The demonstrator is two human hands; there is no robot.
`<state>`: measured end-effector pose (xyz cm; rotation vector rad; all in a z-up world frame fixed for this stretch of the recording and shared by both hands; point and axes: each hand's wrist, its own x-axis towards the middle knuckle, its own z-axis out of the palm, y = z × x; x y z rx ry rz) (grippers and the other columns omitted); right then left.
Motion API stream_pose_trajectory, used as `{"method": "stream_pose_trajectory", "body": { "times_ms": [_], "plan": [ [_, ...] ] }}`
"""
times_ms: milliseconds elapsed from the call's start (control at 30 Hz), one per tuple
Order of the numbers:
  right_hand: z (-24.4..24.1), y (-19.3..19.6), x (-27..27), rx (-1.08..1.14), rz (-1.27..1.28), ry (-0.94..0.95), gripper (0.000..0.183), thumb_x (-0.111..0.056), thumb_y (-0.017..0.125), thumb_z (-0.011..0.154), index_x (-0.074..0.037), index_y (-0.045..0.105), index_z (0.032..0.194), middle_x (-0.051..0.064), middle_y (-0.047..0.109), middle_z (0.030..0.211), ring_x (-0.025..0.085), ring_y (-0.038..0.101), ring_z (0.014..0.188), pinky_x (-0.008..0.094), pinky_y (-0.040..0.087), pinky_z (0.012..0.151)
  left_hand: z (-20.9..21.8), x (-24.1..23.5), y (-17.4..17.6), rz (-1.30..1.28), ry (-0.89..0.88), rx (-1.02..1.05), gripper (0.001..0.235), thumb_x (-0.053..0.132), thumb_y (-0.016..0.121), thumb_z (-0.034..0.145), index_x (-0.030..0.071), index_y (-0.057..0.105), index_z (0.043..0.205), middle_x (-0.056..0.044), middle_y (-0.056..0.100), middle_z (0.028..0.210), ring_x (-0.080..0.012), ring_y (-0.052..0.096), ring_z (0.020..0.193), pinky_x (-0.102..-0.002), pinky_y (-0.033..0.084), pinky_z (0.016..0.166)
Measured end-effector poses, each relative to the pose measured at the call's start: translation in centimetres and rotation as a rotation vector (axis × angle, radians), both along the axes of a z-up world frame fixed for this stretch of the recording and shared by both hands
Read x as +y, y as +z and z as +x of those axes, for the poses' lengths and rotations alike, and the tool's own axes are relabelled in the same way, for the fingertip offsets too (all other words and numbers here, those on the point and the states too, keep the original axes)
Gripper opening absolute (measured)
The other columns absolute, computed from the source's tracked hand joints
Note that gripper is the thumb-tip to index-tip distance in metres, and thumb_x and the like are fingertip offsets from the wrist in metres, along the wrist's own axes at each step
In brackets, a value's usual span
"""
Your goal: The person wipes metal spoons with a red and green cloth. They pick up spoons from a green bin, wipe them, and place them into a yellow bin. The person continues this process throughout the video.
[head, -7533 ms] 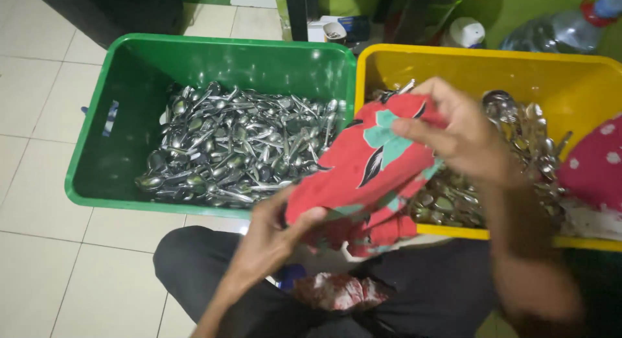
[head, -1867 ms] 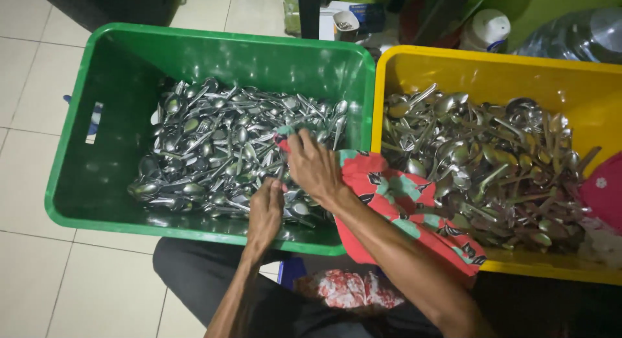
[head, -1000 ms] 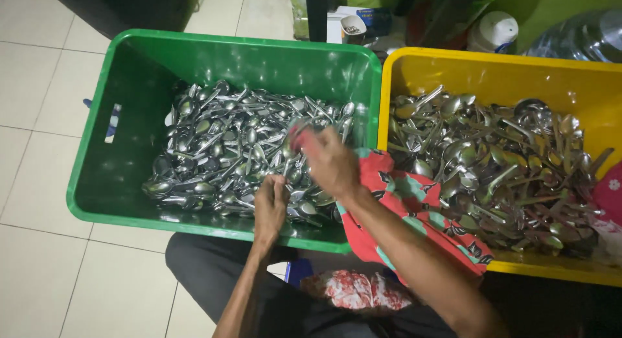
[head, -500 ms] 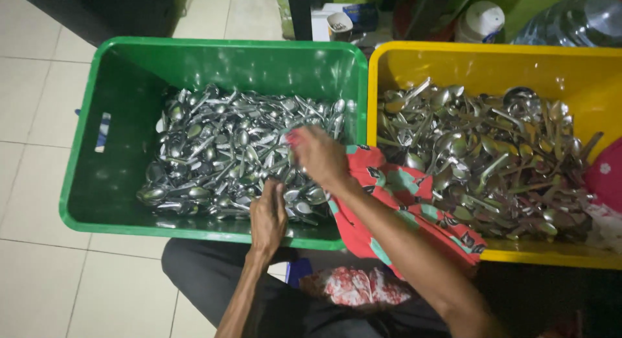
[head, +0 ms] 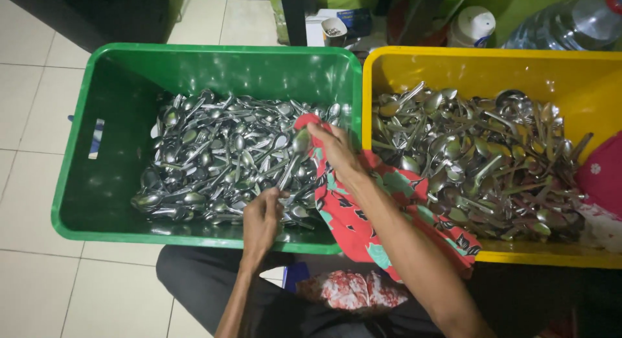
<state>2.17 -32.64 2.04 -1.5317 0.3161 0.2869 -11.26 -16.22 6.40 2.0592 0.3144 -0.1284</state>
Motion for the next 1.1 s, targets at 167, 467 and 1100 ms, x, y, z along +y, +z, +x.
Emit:
{"method": "stream_pose_trajectory", "body": {
  "times_ms": [167, 467, 1100],
  "plan": [
    [-1.7, 3.1, 0.1, -0.641, -0.526, -0.092, 0.039, -0.03, 0.042, 0.109, 0.005, 0.06, 0.113, 0.03, 0.057, 0.1, 0.05, 0.055, 0.096, 0.053, 0.044, 0.083, -0.2, 0.8, -2.3, -0.031, 0.059, -0.06, 0.036, 0.019, 0.042, 0.107, 0.011, 0.073, 0.092, -0.012, 0.057, 0.055, -0.0261, 0.05, 0.054, -0.041, 0.047, 0.063],
    [-5.9, 1.5, 3.8, -1.163, -0.81, 0.435, 0.03, -0.02, 0.059, 0.098, -0.01, 0.067, 0.126, 0.006, 0.056, 0.098, 0.033, 0.069, 0.066, 0.043, 0.055, 0.042, 0.8, -1.6, 0.2, 0.0, 0.178, -0.213, 0.037, 0.019, 0.043, 0.108, 0.006, 0.066, 0.082, -0.018, 0.058, 0.056, -0.028, 0.051, 0.056, -0.042, 0.047, 0.063],
    [-1.7, -2.2, -1.2, 0.212, 0.811, 0.222, 0.057, 0.009, 0.054, 0.082, 0.004, 0.058, 0.139, 0.027, 0.065, 0.131, 0.037, 0.066, 0.117, 0.048, 0.052, 0.101, 0.5, -1.3, -2.4, 0.003, 0.15, -0.217, 0.04, 0.025, 0.041, 0.11, 0.01, 0.063, 0.08, -0.011, 0.06, 0.052, -0.0279, 0.055, 0.053, -0.04, 0.048, 0.063]
  ]
}}
